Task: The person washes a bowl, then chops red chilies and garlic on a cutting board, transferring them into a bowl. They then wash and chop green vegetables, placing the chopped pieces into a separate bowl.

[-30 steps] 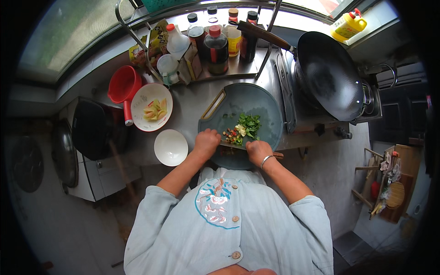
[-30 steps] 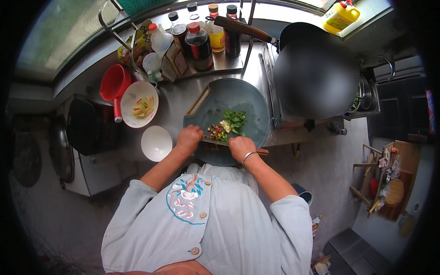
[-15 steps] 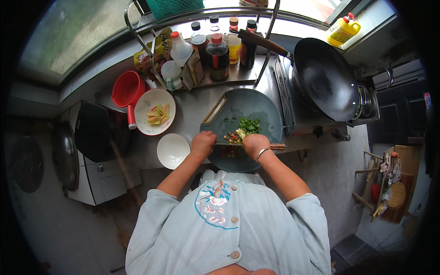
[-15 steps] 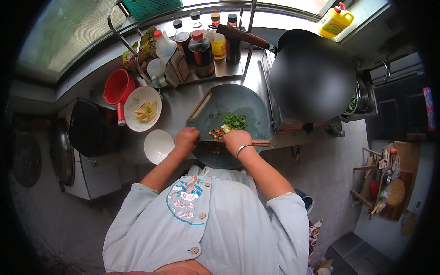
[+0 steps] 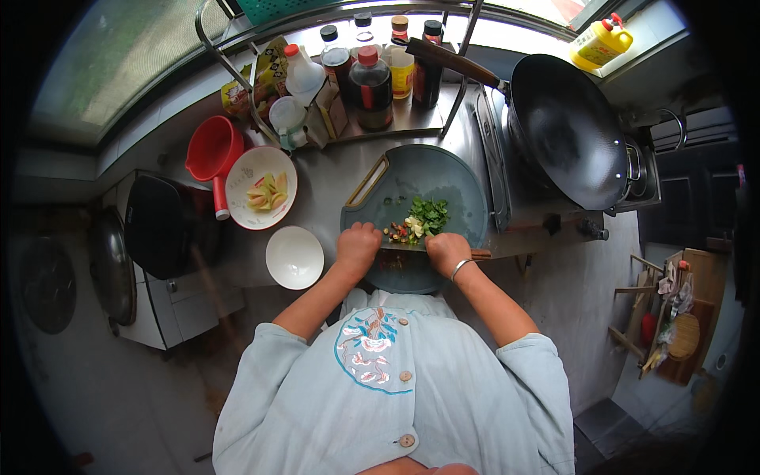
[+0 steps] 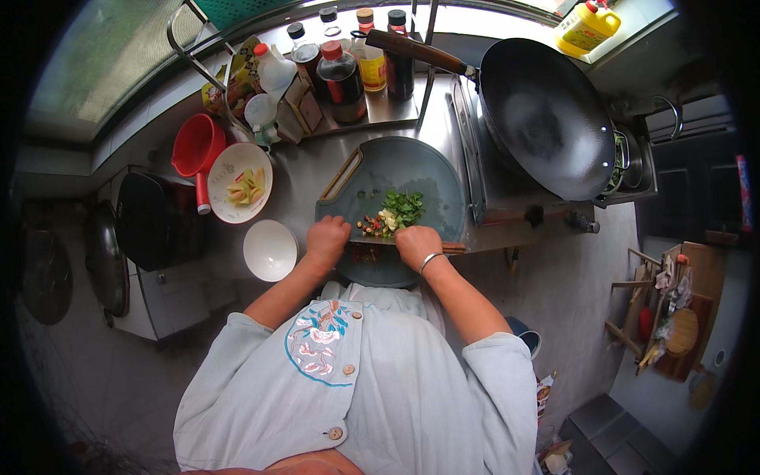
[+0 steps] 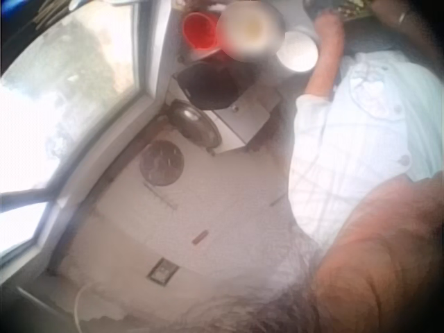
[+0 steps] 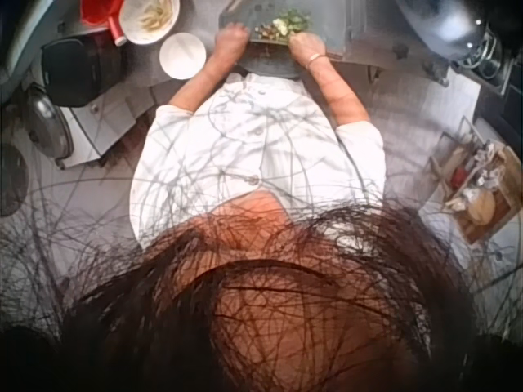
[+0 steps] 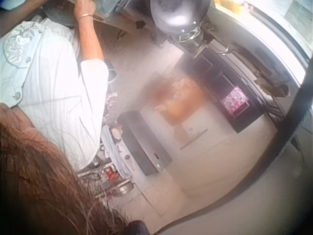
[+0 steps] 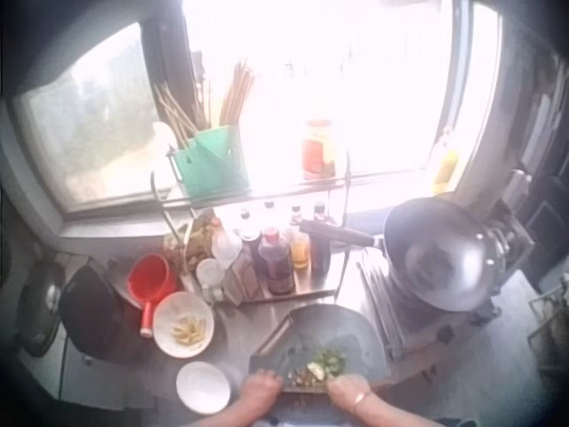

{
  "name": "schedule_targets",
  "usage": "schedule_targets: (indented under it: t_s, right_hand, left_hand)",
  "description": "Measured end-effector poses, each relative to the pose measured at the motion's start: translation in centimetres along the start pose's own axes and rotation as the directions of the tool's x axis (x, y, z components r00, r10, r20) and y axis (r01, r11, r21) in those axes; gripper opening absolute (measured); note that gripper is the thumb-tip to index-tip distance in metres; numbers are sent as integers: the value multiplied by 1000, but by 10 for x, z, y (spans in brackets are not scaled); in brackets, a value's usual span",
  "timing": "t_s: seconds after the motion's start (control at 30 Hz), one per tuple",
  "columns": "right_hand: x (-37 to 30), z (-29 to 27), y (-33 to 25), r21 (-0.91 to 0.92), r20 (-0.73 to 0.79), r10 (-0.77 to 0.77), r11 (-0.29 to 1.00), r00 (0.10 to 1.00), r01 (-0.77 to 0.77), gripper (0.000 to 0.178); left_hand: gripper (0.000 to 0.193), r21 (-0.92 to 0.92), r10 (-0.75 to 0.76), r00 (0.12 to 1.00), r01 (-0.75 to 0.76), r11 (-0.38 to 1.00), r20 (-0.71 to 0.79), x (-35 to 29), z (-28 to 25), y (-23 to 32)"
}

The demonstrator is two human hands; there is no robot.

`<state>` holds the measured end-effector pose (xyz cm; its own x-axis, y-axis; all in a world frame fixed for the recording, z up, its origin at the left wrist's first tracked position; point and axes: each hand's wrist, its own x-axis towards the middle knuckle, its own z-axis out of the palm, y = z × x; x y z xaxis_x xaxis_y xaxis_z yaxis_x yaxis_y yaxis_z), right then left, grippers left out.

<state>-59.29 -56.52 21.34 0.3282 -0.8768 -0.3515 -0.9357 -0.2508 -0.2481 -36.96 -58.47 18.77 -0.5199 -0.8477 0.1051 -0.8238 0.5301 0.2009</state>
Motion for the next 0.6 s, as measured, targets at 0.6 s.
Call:
schedule_targets:
  t_s: [0.6]
  right_hand:
    - [0,6,14,-39,-17,-132,991,991,131,7]
  left_hand:
    - [1,37,-17,999,19,999,-35,-10,-7,14]
